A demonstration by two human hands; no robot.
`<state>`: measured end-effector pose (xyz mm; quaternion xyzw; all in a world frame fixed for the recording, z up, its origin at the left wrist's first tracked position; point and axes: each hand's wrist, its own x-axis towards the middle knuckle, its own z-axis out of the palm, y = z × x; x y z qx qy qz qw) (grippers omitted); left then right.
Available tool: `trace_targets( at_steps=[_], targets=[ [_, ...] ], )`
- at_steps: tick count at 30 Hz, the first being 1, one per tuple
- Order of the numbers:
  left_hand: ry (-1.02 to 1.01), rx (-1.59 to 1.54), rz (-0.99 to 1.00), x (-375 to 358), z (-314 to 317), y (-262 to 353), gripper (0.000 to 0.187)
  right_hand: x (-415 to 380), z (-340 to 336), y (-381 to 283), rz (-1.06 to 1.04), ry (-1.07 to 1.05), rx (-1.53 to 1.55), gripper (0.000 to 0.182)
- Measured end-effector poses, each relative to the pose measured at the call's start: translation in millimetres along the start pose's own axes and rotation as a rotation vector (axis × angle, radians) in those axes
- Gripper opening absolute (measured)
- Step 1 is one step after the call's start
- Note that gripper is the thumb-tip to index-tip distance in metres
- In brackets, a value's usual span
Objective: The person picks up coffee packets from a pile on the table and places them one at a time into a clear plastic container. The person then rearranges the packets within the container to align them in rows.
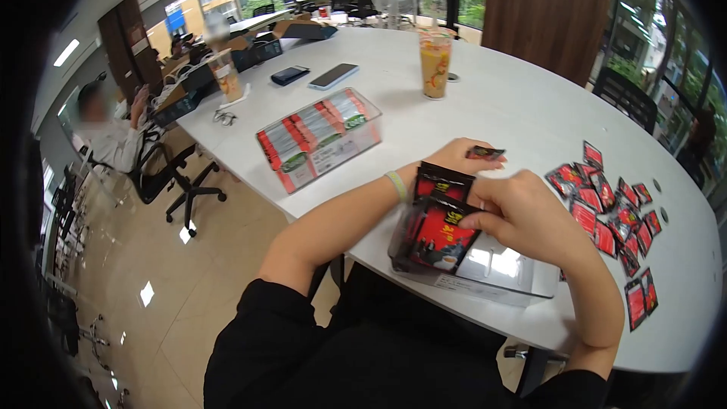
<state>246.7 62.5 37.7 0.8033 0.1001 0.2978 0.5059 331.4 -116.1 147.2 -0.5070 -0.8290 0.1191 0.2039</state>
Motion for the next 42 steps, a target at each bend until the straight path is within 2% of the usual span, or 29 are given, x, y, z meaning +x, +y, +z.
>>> trace_targets(
  at_steps=[2,4,6,7,8,9,12,14,26,34,40,42],
  targets=[
    [-0.017,-0.065,0.035,0,1,-3,0.034,0,2,-4,0.051,-0.074,-0.002,0.024],
    [0.011,-0.175,0.022,5,4,-17,0.032,0,11,-7,-0.054,0.019,-0.106,0.024],
    [0.039,-0.121,0.074,0,3,-8,0.029,0,17,-8,0.004,0.052,-0.138,0.025],
    [0.043,-0.091,0.103,4,4,-17,0.028,0,18,-10,-0.054,0.040,-0.124,0.025],
    [0.041,-0.064,0.134,9,4,-25,0.028,0,18,-11,0.017,0.038,-0.154,0.026],
    [0.051,-0.075,0.102,11,5,-28,0.027,1,20,-11,0.097,0.040,-0.189,0.026],
    [0.055,-0.057,0.091,9,4,-27,0.027,0,24,-8,0.047,0.070,-0.293,0.027],
    [0.047,-0.073,0.013,9,6,-24,0.027,-1,24,-9,0.049,0.060,-0.329,0.027],
    [0.032,-0.070,0.063,7,5,-21,0.026,4,26,-7,0.049,-0.078,-0.018,0.035],
    [0.029,-0.016,0.055,5,3,-17,0.026,6,23,-7,0.056,-0.120,-0.035,0.041],
    [0.012,-0.191,0.095,10,9,-24,0.027,10,24,-5,0.119,-0.145,0.032,0.043],
    [0.054,-0.095,0.039,8,8,-23,0.027,9,25,2,0.145,-0.144,0.051,0.043]
  ],
)
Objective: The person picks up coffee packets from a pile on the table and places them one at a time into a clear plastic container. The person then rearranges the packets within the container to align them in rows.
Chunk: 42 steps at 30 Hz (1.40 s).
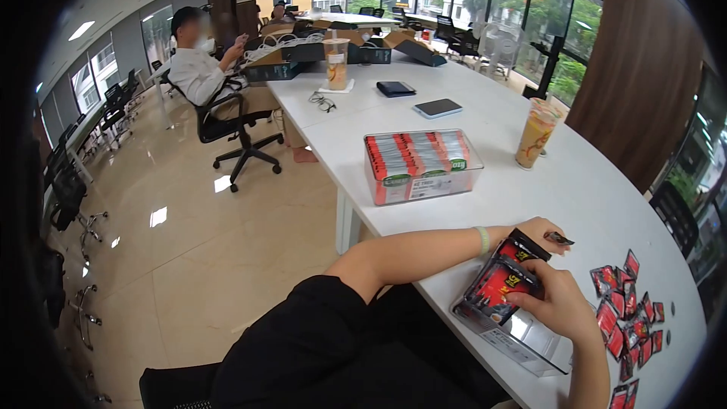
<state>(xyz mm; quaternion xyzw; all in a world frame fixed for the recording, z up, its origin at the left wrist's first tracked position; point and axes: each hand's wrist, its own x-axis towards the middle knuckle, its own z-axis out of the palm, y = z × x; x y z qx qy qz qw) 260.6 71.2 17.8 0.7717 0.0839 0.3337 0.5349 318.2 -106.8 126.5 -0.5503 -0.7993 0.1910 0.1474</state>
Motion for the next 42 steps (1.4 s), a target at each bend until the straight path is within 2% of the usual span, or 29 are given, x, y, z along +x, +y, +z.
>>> trace_targets(
  at_steps=[6,9,12,13,14,16,18,23,26,28,30,32,37,40,42],
  targets=[
    [-0.013,0.007,-0.015,-6,-2,6,0.027,6,6,9,0.090,-0.071,0.436,0.037],
    [0.004,-0.007,0.031,-2,0,-2,0.027,7,2,11,0.119,-0.140,0.451,0.035],
    [0.008,-0.085,0.024,-1,1,-3,0.028,6,2,9,0.104,-0.184,0.260,0.037],
    [0.004,-0.030,0.044,-1,1,-1,0.028,5,5,8,0.020,-0.111,0.123,0.038],
    [-0.001,0.028,0.065,0,0,0,0.028,3,4,0,0.023,-0.101,0.120,0.038],
    [-0.009,0.043,0.089,1,0,1,0.028,-1,3,-17,-0.029,0.030,-0.098,0.039],
    [0.008,0.050,0.076,-1,1,2,0.027,-1,4,-14,-0.062,0.045,-0.123,0.041],
    [-0.009,0.060,0.107,1,3,-6,0.026,5,-1,-12,-0.030,-0.066,-0.182,0.046],
    [-0.028,0.110,0.167,-4,2,2,0.025,3,-3,-21,0.006,-0.001,-0.187,0.045],
    [-0.036,0.087,0.099,-2,4,-1,0.026,1,0,-16,-0.036,0.042,-0.185,0.044],
    [-0.046,-0.067,0.051,-2,5,-5,0.027,-1,5,-13,-0.053,0.074,-0.272,0.045],
    [-0.051,-0.018,0.018,-4,6,3,0.024,-5,7,-11,-0.146,0.125,-0.387,0.048],
    [-0.066,0.156,0.059,-11,9,4,0.020,-10,13,-13,-0.050,0.132,-0.171,0.063],
    [-0.078,0.224,0.010,-13,8,12,0.021,-13,22,-5,-0.096,0.257,-0.050,0.064],
    [-0.085,0.225,-0.005,-15,9,16,0.021,-15,20,-8,-0.052,0.225,-0.033,0.063]
  ],
)
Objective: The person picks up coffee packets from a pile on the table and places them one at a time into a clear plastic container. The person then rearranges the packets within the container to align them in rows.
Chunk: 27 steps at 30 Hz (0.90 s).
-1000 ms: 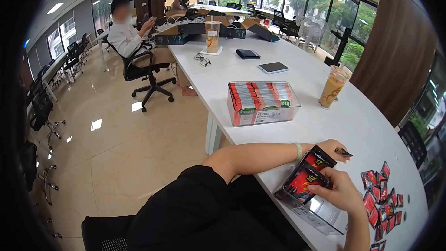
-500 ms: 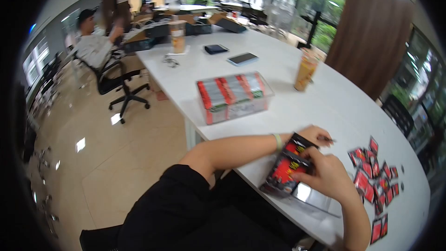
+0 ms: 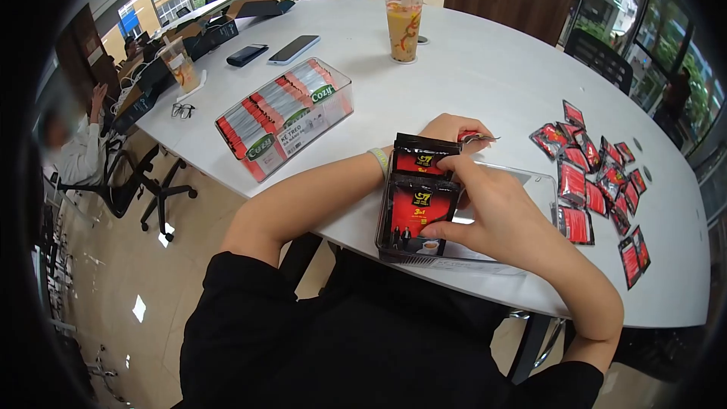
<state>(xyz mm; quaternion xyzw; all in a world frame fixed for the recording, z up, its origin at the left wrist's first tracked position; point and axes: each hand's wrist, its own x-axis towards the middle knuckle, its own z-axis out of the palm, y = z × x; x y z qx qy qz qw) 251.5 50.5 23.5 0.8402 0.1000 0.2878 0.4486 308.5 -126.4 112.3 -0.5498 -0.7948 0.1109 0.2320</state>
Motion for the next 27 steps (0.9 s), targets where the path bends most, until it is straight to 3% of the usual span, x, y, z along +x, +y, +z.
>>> trace_targets(
  at_steps=[8,11,13,27],
  targets=[
    [-0.014,0.049,0.031,0,1,-2,0.022,6,-7,-6,0.136,-0.178,0.005,0.052],
    [0.002,0.048,0.041,-1,0,1,0.022,6,-6,-3,0.025,-0.189,-0.036,0.048],
    [0.007,0.051,0.033,-1,0,4,0.022,0,-3,-10,-0.024,-0.065,-0.115,0.045],
    [-0.037,0.035,0.005,1,0,1,0.023,-2,0,-23,0.152,-0.076,0.043,0.059]
  ],
)
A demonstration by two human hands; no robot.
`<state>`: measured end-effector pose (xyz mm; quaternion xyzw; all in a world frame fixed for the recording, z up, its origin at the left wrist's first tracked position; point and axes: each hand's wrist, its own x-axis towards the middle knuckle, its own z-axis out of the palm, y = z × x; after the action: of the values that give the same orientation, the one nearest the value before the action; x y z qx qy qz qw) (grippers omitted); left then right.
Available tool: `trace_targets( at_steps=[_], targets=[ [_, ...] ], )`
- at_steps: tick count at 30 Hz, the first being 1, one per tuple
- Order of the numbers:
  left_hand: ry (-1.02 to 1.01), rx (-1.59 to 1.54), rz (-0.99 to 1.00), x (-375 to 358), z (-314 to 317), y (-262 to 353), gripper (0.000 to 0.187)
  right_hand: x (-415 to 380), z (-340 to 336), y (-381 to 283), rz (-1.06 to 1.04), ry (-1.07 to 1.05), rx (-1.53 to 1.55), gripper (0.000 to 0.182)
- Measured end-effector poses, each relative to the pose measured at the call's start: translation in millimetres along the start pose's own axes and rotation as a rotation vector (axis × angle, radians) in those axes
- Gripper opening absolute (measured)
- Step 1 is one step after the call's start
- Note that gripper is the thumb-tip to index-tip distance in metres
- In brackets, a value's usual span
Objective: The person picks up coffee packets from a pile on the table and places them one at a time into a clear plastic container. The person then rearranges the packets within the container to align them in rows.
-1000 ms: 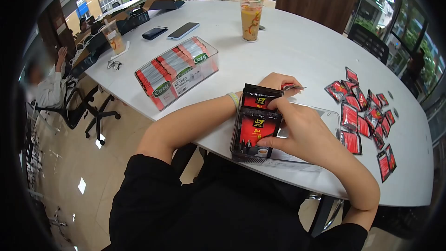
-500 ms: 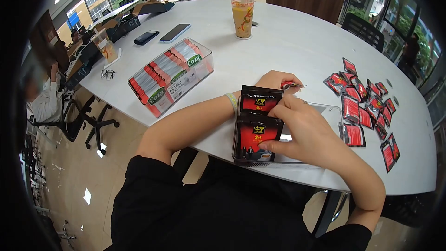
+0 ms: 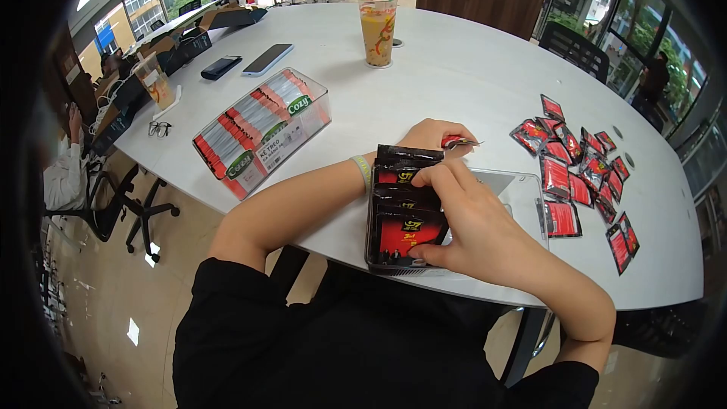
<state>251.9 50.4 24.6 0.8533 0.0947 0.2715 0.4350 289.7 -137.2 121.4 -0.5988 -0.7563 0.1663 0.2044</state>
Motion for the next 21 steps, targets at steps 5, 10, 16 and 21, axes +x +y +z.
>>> trace_targets(
  at_steps=[5,10,16,21],
  targets=[
    [0.008,-0.011,-0.005,-1,0,3,0.022,1,0,7,-0.047,0.000,-0.122,0.061],
    [0.003,0.061,0.013,2,1,1,0.020,4,0,6,-0.142,-0.020,-0.092,0.056],
    [-0.006,0.059,-0.024,1,0,2,0.022,6,6,6,-0.226,0.083,-0.263,0.055],
    [-0.026,0.073,0.055,-5,-4,8,0.028,11,2,14,-0.364,0.195,-0.402,0.055]
  ],
)
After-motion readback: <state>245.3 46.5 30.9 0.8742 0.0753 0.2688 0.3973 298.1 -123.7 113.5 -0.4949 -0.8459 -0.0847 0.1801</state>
